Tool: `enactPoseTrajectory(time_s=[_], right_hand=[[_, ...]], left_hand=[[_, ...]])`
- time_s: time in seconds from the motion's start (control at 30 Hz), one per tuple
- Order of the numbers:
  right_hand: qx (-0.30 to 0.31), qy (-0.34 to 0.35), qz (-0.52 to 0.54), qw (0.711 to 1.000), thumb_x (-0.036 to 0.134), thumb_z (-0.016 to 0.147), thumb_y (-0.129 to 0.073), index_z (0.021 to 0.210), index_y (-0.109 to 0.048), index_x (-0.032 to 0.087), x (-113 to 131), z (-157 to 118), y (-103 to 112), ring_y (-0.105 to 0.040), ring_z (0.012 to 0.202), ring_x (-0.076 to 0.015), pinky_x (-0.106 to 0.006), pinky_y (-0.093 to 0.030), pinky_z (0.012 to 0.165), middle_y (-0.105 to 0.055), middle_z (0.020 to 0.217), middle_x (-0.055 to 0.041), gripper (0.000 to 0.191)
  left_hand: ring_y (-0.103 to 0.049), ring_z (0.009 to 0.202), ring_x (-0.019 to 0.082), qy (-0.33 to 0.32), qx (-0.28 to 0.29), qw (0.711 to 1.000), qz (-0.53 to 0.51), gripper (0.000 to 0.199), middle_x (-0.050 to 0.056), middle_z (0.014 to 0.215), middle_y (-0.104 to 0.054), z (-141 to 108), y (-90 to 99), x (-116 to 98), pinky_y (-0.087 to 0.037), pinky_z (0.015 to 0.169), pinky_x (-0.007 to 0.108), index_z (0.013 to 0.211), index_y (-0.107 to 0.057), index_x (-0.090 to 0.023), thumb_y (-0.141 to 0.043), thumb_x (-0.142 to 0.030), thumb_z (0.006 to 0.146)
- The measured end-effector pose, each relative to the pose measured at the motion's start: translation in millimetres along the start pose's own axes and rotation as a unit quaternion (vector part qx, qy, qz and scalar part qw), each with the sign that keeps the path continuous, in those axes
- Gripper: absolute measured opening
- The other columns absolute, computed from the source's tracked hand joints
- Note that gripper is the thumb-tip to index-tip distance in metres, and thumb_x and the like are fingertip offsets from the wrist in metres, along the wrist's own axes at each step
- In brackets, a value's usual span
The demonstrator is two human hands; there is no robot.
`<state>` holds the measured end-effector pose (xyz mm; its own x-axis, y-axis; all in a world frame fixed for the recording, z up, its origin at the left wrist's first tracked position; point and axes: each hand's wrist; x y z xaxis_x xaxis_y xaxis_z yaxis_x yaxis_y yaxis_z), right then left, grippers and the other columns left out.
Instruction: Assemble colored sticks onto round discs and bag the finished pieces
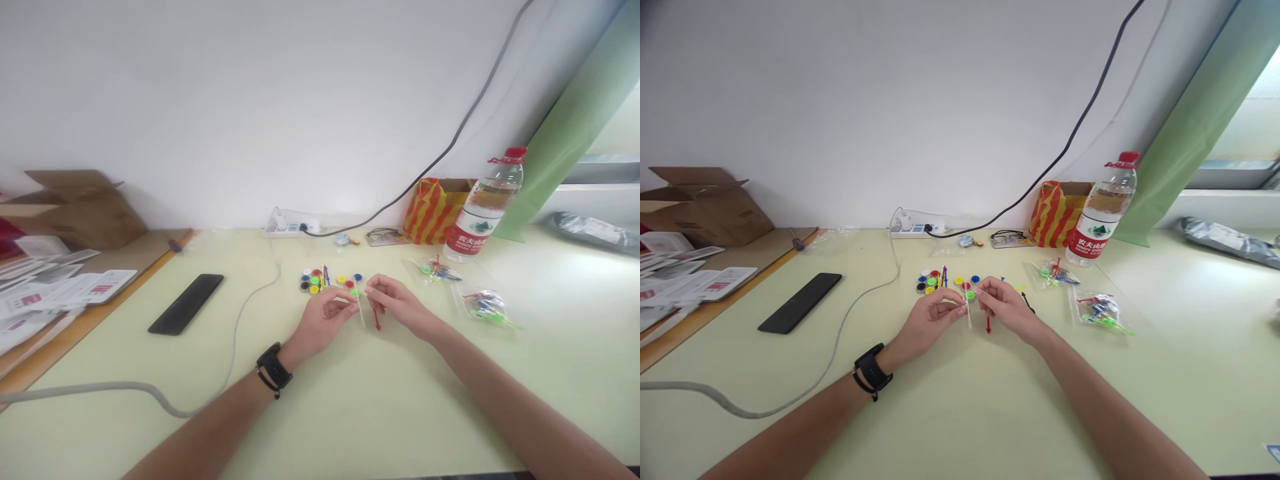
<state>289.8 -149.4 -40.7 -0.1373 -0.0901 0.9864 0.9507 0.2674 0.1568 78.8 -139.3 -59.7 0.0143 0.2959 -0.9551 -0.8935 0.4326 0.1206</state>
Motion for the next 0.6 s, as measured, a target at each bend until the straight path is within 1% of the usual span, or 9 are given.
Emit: enactPoseTrajectory(time_s=[0.13, 0.23, 0.27, 0.33, 0.43, 0.5, 0.53, 0.57, 0.6], right_hand=[[-0.025, 0.041, -0.044, 0.998, 0.057, 0.094, -0.059, 0.09, -0.059, 0.021, 0.3, -0.1, 0.1, -0.046, 0.064, -0.0138, -0.028, -0.041, 0.061, -0.049, 0.068, 0.0029, 0.036], [-0.035, 0.089, -0.075, 0.993, 0.053, 0.097, -0.055, 0.113, -0.062, 0.022, -0.1, -2.5, -1.8, -0.05, 0.067, -0.0153, -0.029, -0.045, 0.064, -0.05, 0.073, 0.002, 0.035], [-0.035, 0.097, -0.079, 0.992, 0.051, 0.099, -0.054, 0.127, -0.058, 0.024, -0.5, -3.8, -3.1, -0.051, 0.069, -0.0157, -0.029, -0.047, 0.065, -0.052, 0.077, 0.0013, 0.039], [-0.038, 0.107, -0.081, 0.99, 0.048, 0.1, -0.052, 0.149, -0.04, 0.029, -2.3, -6.4, -6.6, -0.053, 0.069, -0.0153, -0.029, -0.049, 0.064, -0.056, 0.087, -0.0001, 0.054], [-0.046, 0.108, -0.065, 0.991, 0.047, 0.1, -0.053, 0.159, -0.016, 0.035, -7.2, -8.2, -12.6, -0.051, 0.063, -0.0135, -0.029, -0.049, 0.059, -0.057, 0.098, -0.0004, 0.071], [-0.06, 0.106, -0.049, 0.991, 0.049, 0.099, -0.054, 0.157, -0.023, 0.036, -10.4, -7.7, -14.6, -0.049, 0.061, -0.0129, -0.028, -0.049, 0.056, -0.057, 0.099, 0.0003, 0.067], [-0.069, 0.101, -0.043, 0.992, 0.05, 0.098, -0.054, 0.151, -0.036, 0.034, -11.4, -7.0, -14.6, -0.048, 0.06, -0.0129, -0.028, -0.048, 0.055, -0.057, 0.097, 0.0005, 0.058], [-0.067, 0.091, -0.04, 0.993, 0.052, 0.098, -0.053, 0.139, -0.053, 0.03, -11.7, -6.4, -13.8, -0.047, 0.06, -0.013, -0.028, -0.047, 0.055, -0.058, 0.092, 0.0004, 0.046], [-0.05, 0.077, -0.039, 0.995, 0.052, 0.099, -0.051, 0.117, -0.067, 0.025, -11.3, -5.7, -12.4, -0.047, 0.059, -0.0133, -0.028, -0.047, 0.056, -0.058, 0.084, 0.0, 0.036]], left_hand=[[-0.069, 0.091, 0.018, 0.036, -0.029, 0.998, -0.035, 0.028, 0.007, 0.106, -0.069, 2.3, 2.5, 3.6, -0.058, 0.087, 0.033, 0.11, -0.067, -0.019, -0.075, -0.033, 0.087], [-0.067, 0.095, 0.018, 0.036, -0.048, 0.997, -0.049, 0.028, 0.008, 0.103, -0.07, 4.7, 5.2, 7.0, -0.056, 0.089, 0.032, 0.107, -0.068, -0.017, -0.078, -0.031, 0.085], [-0.067, 0.096, 0.018, 0.036, -0.048, 0.997, -0.056, 0.026, 0.008, 0.102, -0.07, 5.3, 5.8, 7.6, -0.056, 0.09, 0.033, 0.104, -0.069, -0.017, -0.078, -0.031, 0.084], [-0.068, 0.096, 0.019, 0.037, -0.043, 0.996, -0.073, 0.027, 0.008, 0.101, -0.071, 5.9, 6.5, 7.4, -0.056, 0.091, 0.034, 0.103, -0.07, -0.016, -0.08, -0.031, 0.083], [-0.068, 0.097, 0.021, 0.048, -0.041, 0.994, -0.089, 0.029, 0.009, 0.101, -0.072, 5.4, 6.1, 4.6, -0.056, 0.092, 0.036, 0.104, -0.071, -0.016, -0.081, -0.032, 0.082], [-0.069, 0.096, 0.021, 0.052, -0.042, 0.993, -0.094, 0.029, 0.009, 0.1, -0.073, 5.0, 5.7, 2.9, -0.056, 0.092, 0.037, 0.103, -0.071, -0.016, -0.082, -0.033, 0.081], [-0.069, 0.096, 0.021, 0.052, -0.043, 0.993, -0.097, 0.03, 0.009, 0.099, -0.073, 4.9, 5.7, 2.6, -0.056, 0.092, 0.037, 0.103, -0.072, -0.016, -0.082, -0.033, 0.08], [-0.069, 0.095, 0.021, 0.051, -0.044, 0.993, -0.098, 0.03, 0.009, 0.099, -0.073, 5.0, 5.8, 2.7, -0.056, 0.092, 0.037, 0.102, -0.072, -0.016, -0.082, -0.032, 0.08], [-0.069, 0.095, 0.021, 0.051, -0.045, 0.993, -0.099, 0.03, 0.009, 0.098, -0.073, 5.2, 6.0, 3.2, -0.056, 0.092, 0.037, 0.102, -0.072, -0.016, -0.083, -0.032, 0.08]])
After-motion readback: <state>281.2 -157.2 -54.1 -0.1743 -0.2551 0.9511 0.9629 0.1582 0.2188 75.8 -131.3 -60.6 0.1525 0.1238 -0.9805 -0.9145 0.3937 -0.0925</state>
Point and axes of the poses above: each hand's wrist, its own z-axis towards the middle knuckle, its own y-axis out of the back of the hand, x = y × z
